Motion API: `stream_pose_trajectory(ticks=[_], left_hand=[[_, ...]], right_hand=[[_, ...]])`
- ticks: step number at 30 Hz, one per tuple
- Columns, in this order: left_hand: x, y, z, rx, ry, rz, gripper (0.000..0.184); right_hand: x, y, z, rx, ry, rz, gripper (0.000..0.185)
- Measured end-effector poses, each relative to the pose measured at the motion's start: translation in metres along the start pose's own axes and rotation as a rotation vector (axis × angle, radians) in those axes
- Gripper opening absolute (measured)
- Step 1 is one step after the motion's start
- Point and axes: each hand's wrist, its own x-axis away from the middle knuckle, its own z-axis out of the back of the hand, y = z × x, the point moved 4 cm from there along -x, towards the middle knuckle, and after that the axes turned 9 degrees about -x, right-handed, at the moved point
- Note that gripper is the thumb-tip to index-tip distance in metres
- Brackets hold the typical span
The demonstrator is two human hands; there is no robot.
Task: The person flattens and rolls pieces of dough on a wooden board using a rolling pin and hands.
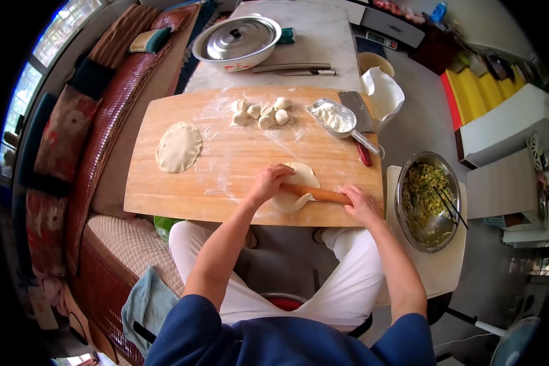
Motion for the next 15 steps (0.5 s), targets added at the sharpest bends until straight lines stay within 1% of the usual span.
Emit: stream_pose_trajectory(ticks=[1,2,4,7,8,10,11,14,15], left_hand=[[-0.002,-0.004,-0.002,-0.030,-0.027,-0.033,0.024],[-0.003,-0.008,-0.005,-0.062,-0.056,-0.066,0.024],[-0.008,-0.010,-0.002,-0.004,-0.085,-0.050,0.025],[-0.004,-0.010,-0.005,0.005,-0.071,0.001,0.027],[-0.004,-0.009,-0.008,-0.007,-0.061,0.015,0.028],[0.002,0.012,-0.014,-0.280,-0.010,0.079,0.034],[0.005,0.025,-0.016,-0.417,0.018,0.113,0.038],[0.005,0.050,-0.031,-0.602,0.161,-0.027,0.048],[0.005,0.040,-0.043,-0.627,0.086,0.033,0.062]], right_hand=[[0.001,0.003,0.000,0.011,0.019,0.054,0.040],[0.006,0.008,0.002,0.034,0.019,0.057,0.039],[0.014,0.003,0.017,0.080,0.016,0.062,0.036],[0.026,0.007,0.047,0.188,0.157,-0.021,0.030],[0.030,0.011,0.053,0.149,0.233,-0.072,0.028],[0.038,0.020,0.061,0.072,0.385,-0.175,0.024],[0.039,0.021,0.063,0.054,0.478,-0.154,0.017],[0.037,0.017,0.057,0.013,0.522,-0.228,0.014],[0.036,0.007,0.056,0.004,0.544,-0.235,0.013]])
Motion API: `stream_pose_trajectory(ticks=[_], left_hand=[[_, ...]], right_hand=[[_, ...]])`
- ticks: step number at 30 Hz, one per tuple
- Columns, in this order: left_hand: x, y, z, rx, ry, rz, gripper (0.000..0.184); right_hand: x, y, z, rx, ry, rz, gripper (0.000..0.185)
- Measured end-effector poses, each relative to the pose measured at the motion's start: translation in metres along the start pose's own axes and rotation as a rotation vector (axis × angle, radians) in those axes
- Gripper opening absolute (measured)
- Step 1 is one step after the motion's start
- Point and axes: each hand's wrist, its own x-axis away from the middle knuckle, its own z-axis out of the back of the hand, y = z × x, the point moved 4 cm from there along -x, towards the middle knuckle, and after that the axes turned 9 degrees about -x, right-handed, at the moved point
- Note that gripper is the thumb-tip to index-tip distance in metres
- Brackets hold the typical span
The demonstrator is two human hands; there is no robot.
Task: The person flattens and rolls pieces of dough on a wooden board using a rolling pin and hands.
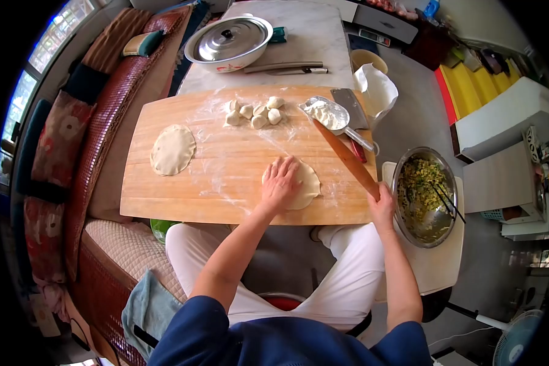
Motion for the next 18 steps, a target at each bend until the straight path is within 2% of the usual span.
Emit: stream_pose_trajectory(ticks=[3,4,7,11,12,16,18], left_hand=[[-0.011,-0.024,-0.009,-0.120,0.022,0.098,0.066],[-0.016,-0.039,-0.007,-0.118,-0.013,0.207,0.069],[-0.013,-0.063,0.011,-0.203,0.167,0.347,0.068],[-0.013,-0.050,-0.003,-0.126,0.020,0.395,0.069],[-0.018,-0.041,-0.010,-0.150,0.057,0.358,0.069],[-0.025,0.002,-0.013,-0.096,-0.146,-0.047,0.065],[-0.030,-0.003,-0.007,-0.098,-0.050,0.004,0.064]], right_hand=[[0.002,-0.007,-0.001,-0.008,-0.045,0.027,0.013],[0.002,-0.008,0.000,-0.013,-0.039,0.036,0.013],[0.004,-0.003,0.001,-0.058,-0.026,0.007,0.013],[0.007,-0.002,-0.007,-0.139,-0.012,-0.042,0.014],[0.006,-0.006,-0.011,-0.150,-0.015,-0.041,0.014],[0.006,-0.012,-0.014,-0.162,-0.054,-0.049,0.015],[0.006,-0.010,-0.006,-0.160,-0.034,-0.038,0.015]])
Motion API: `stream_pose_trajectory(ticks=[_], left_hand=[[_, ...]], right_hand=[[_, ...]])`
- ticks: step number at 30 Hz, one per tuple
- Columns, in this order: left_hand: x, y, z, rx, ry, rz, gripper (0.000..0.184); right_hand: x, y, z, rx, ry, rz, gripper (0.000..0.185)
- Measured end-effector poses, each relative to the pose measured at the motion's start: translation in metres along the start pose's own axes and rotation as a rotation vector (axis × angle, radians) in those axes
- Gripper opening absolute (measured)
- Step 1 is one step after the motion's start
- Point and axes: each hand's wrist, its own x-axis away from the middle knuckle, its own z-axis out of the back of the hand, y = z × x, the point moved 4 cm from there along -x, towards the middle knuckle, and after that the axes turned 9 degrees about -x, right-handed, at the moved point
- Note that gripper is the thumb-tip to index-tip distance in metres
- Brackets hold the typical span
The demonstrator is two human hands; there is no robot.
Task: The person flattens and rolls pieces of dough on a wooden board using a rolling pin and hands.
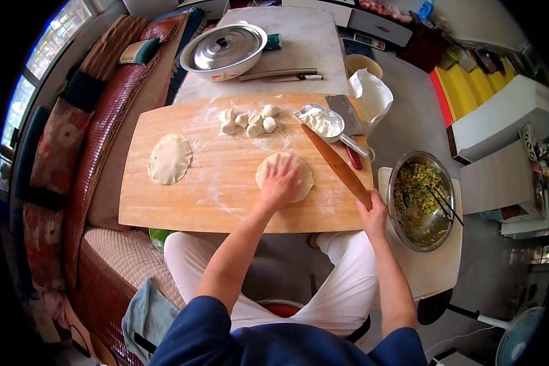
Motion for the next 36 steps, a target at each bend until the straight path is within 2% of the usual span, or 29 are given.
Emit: stream_pose_trajectory(ticks=[2,5,8,11,12,15,18,22,25,26,29,32,36], left_hand=[[0.000,-0.003,0.004,0.004,0.118,0.085,0.063],[0.005,0.015,-0.013,-0.042,0.102,0.053,0.066],[0.021,0.026,0.002,-0.032,-0.040,-0.080,0.069],[0.026,0.006,0.013,-0.015,-0.104,-0.274,0.071],[0.026,0.005,0.023,-0.010,-0.181,-0.272,0.072],[0.014,-0.006,0.005,0.074,0.063,-0.007,0.074],[0.014,0.017,-0.006,-0.067,0.067,0.143,0.077],[0.029,0.011,0.006,-0.049,-0.031,-0.242,0.083],[0.048,-0.029,0.029,-0.041,-0.079,-0.347,0.083],[0.056,-0.041,0.035,0.042,-0.086,-0.262,0.080],[0.105,-0.077,0.040,0.239,0.142,-0.020,0.079],[0.132,-0.065,0.035,0.039,0.000,0.037,0.078],[0.095,-0.084,0.028,-0.047,0.048,0.199,0.077]], right_hand=[[0.002,0.002,0.003,-0.007,0.012,-0.025,0.015],[0.002,0.002,0.002,-0.033,0.010,-0.075,0.016],[0.002,0.003,-0.001,-0.058,0.004,-0.050,0.016],[0.003,-0.003,0.001,-0.051,-0.006,-0.028,0.016],[0.003,-0.001,0.002,-0.056,0.001,-0.025,0.016],[0.004,0.004,-0.009,-0.080,0.020,-0.086,0.017],[0.001,-0.006,-0.023,-0.075,0.017,-0.131,0.021],[-0.004,-0.007,-0.026,-0.051,-0.076,-0.115,0.030],[-0.003,0.001,-0.028,0.071,-0.159,-0.012,0.033],[0.001,0.008,-0.032,0.124,-0.190,0.020,0.034],[0.010,0.002,-0.053,0.156,-0.429,0.111,0.037],[0.002,-0.005,-0.090,0.230,-0.501,0.312,0.041],[-0.052,-0.013,-0.133,0.349,-0.443,0.405,0.038]])
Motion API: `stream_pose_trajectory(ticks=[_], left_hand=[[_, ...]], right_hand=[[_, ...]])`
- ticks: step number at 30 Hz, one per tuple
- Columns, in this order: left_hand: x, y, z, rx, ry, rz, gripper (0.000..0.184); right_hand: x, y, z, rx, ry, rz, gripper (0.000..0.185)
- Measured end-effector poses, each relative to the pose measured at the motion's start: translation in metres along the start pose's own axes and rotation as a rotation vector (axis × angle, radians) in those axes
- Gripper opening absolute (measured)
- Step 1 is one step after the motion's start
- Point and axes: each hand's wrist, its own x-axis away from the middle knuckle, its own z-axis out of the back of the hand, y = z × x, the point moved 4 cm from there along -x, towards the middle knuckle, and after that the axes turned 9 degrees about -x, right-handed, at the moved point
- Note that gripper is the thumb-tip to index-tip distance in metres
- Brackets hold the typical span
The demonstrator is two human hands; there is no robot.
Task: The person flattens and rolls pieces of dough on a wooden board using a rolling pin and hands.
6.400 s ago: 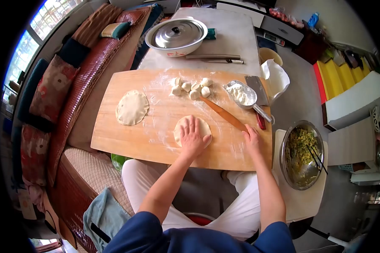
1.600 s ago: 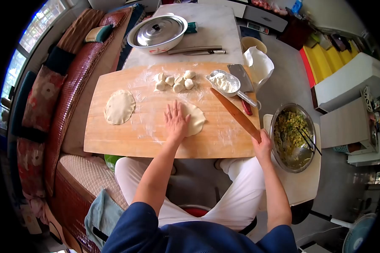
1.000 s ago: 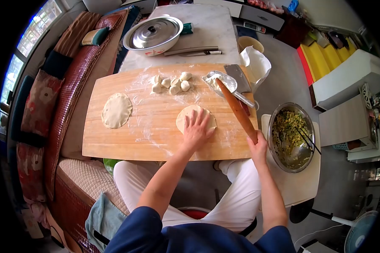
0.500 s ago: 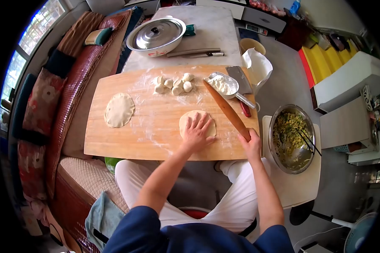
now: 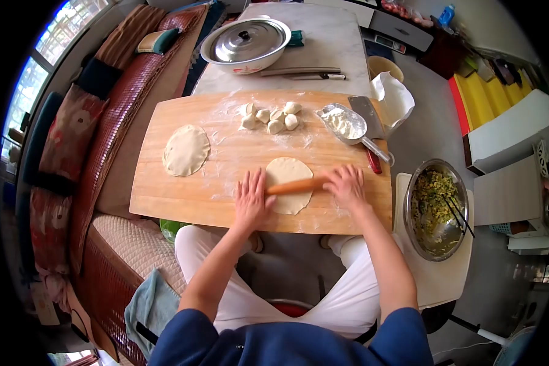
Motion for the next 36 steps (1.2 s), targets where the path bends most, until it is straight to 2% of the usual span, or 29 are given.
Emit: stream_pose_trajectory(ticks=[3,5,7,9,12,14,18,21,22,23,25,28,31,34,36], left_hand=[[-0.048,-0.013,-0.004,-0.026,0.009,0.147,0.076],[-0.044,-0.003,-0.003,-0.006,-0.007,0.047,0.076],[-0.005,0.020,-0.011,0.034,-0.069,-0.099,0.080],[0.052,0.049,0.015,0.074,-0.112,-0.219,0.093],[0.067,0.048,0.014,0.089,-0.162,-0.238,0.100],[0.030,0.026,0.002,0.046,-0.085,-0.117,0.092],[-0.052,-0.019,-0.008,0.090,0.004,0.084,0.082],[-0.047,-0.008,0.003,0.108,-0.177,-0.039,0.076],[-0.027,-0.006,-0.013,0.109,-0.120,-0.134,0.074],[-0.006,0.006,-0.004,0.175,-0.173,-0.192,0.073],[0.029,0.019,0.011,0.197,-0.128,-0.329,0.066],[0.020,0.001,0.007,0.497,0.050,-0.127,0.051],[-0.016,-0.002,0.025,0.586,0.132,0.103,0.037],[-0.056,-0.007,0.018,0.494,0.083,0.211,0.036],[-0.072,-0.001,0.016,0.342,-0.074,0.213,0.043]], right_hand=[[-0.036,0.023,-0.013,0.085,0.141,-0.009,0.039],[-0.024,0.032,-0.021,0.015,0.097,-0.041,0.039],[-0.003,0.042,-0.018,-0.026,0.058,-0.015,0.039],[0.035,0.044,-0.012,-0.046,0.022,0.050,0.040],[0.035,0.024,0.002,-0.022,0.020,0.078,0.041],[0.010,0.022,-0.005,0.004,0.041,0.107,0.038],[-0.039,0.039,-0.026,-0.017,0.084,0.028,0.033],[-0.024,0.046,-0.023,-0.091,0.088,0.001,0.037],[-0.009,0.040,-0.017,-0.049,0.044,0.027,0.039],[0.010,0.032,-0.007,-0.008,0.000,0.055,0.042],[0.032,0.014,0.008,-0.021,-0.060,0.102,0.046],[0.054,-0.001,0.015,-0.152,-0.150,0.095,0.045],[0.055,0.009,0.023,-0.134,-0.078,0.040,0.044],[0.060,0.029,0.046,-0.154,0.075,-0.083,0.041],[0.070,0.041,0.047,-0.272,0.155,-0.233,0.038]])
